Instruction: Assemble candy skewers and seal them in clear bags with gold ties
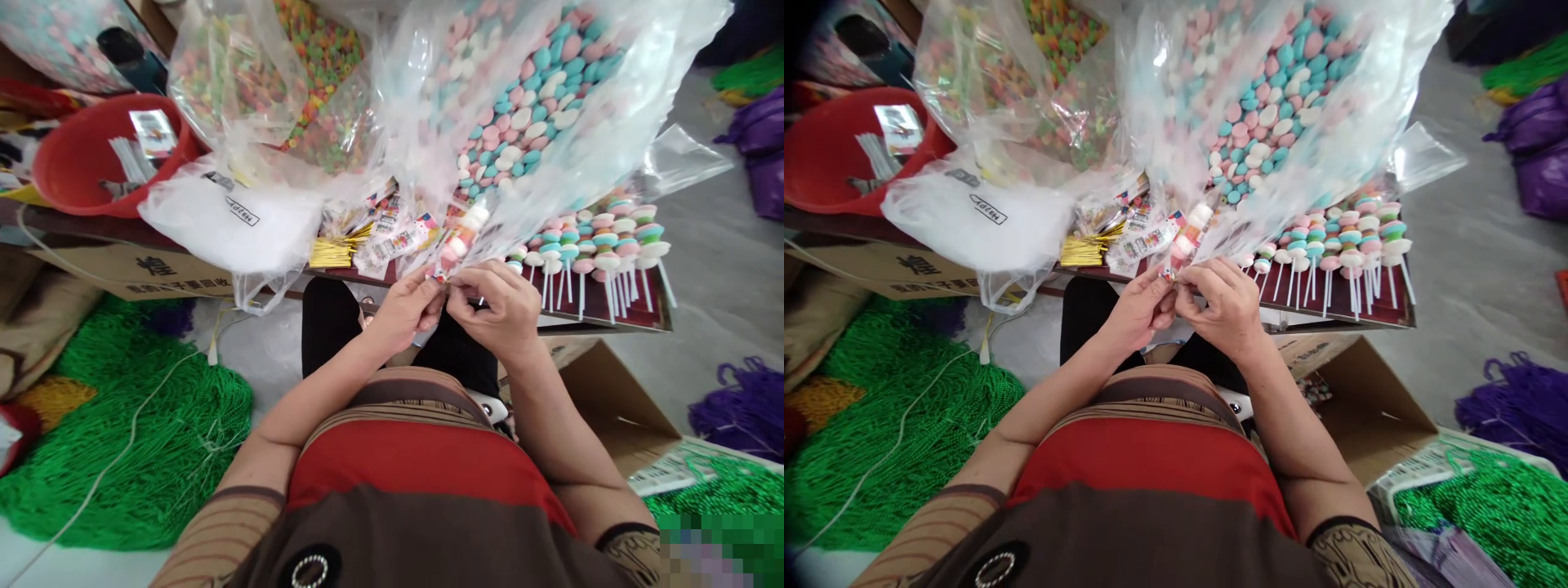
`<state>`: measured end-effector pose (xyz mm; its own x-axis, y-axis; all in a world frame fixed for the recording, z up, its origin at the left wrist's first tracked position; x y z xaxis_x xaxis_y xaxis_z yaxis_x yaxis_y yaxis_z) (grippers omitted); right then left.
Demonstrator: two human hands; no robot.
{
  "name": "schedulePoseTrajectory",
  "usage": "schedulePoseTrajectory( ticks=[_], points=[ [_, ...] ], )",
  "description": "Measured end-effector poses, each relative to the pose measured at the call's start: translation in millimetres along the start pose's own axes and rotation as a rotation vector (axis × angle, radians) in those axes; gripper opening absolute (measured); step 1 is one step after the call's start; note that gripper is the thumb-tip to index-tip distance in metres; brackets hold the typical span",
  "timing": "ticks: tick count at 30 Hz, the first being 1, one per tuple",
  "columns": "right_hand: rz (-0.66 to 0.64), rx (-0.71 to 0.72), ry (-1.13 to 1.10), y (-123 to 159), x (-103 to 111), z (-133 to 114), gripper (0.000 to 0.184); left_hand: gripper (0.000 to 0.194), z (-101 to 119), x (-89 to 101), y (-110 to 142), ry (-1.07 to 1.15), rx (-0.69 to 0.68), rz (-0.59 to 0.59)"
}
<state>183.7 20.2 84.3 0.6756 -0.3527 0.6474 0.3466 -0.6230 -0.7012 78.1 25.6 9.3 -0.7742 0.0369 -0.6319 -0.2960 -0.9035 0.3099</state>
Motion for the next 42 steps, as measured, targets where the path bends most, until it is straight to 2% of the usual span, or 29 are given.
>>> schedulePoseTrajectory(
  ticks=[4, 7, 10, 13, 17, 26, 36, 39, 42],
  points=[
    [-0.045, -0.020, 0.030, 5.0, -5.2, 9.1, 0.014, 0.042, -1.0, 4.0, -4.9, -0.019, -0.030, 0.052],
    [-0.012, -0.119, -0.003, 10.0, -8.2, 16.0, 0.016, 0.028, 1.7, 8.0, -7.2, -0.054, -0.007, 0.086],
    [0.043, -0.155, -0.038, 13.1, -9.0, 14.0, 0.024, 0.014, 4.2, 8.1, -8.2, -0.043, 0.013, 0.057],
    [0.001, -0.138, -0.020, 12.6, -15.1, 10.8, 0.019, 0.015, 3.4, 7.5, -8.4, -0.028, 0.027, 0.042],
    [-0.058, -0.142, 0.045, 11.4, -21.9, 16.5, 0.018, 0.011, 1.9, 9.1, -6.3, -0.041, 0.048, 0.094],
    [-0.100, -0.102, 0.131, 10.9, -27.1, 22.5, 0.017, 0.025, 3.5, 6.1, -1.4, 0.018, 0.050, 0.115],
    [-0.140, -0.049, 0.170, 16.3, -32.2, 18.7, 0.015, 0.030, -15.4, 17.4, -5.2, 0.024, 0.015, 0.223],
    [-0.125, -0.057, 0.155, 20.1, -30.3, 20.6, 0.014, 0.028, -12.1, 17.9, -5.9, -0.018, -0.031, 0.227],
    [-0.057, -0.112, 0.064, 22.6, -26.0, 24.6, 0.014, 0.030, -2.8, 21.5, -7.0, -0.159, -0.141, 0.239]
  ],
)
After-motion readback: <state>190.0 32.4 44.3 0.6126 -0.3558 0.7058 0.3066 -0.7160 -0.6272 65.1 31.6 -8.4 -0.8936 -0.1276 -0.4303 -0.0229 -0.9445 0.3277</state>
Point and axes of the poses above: each hand's wrist, its own y-axis away from the middle knuckle, its own x-axis out of the back of the hand, z = x × y, the point moved 7 cm from there along -y, towards the middle knuckle, and after that the axes turned 3 degrees about x, right-handed, at the moved point
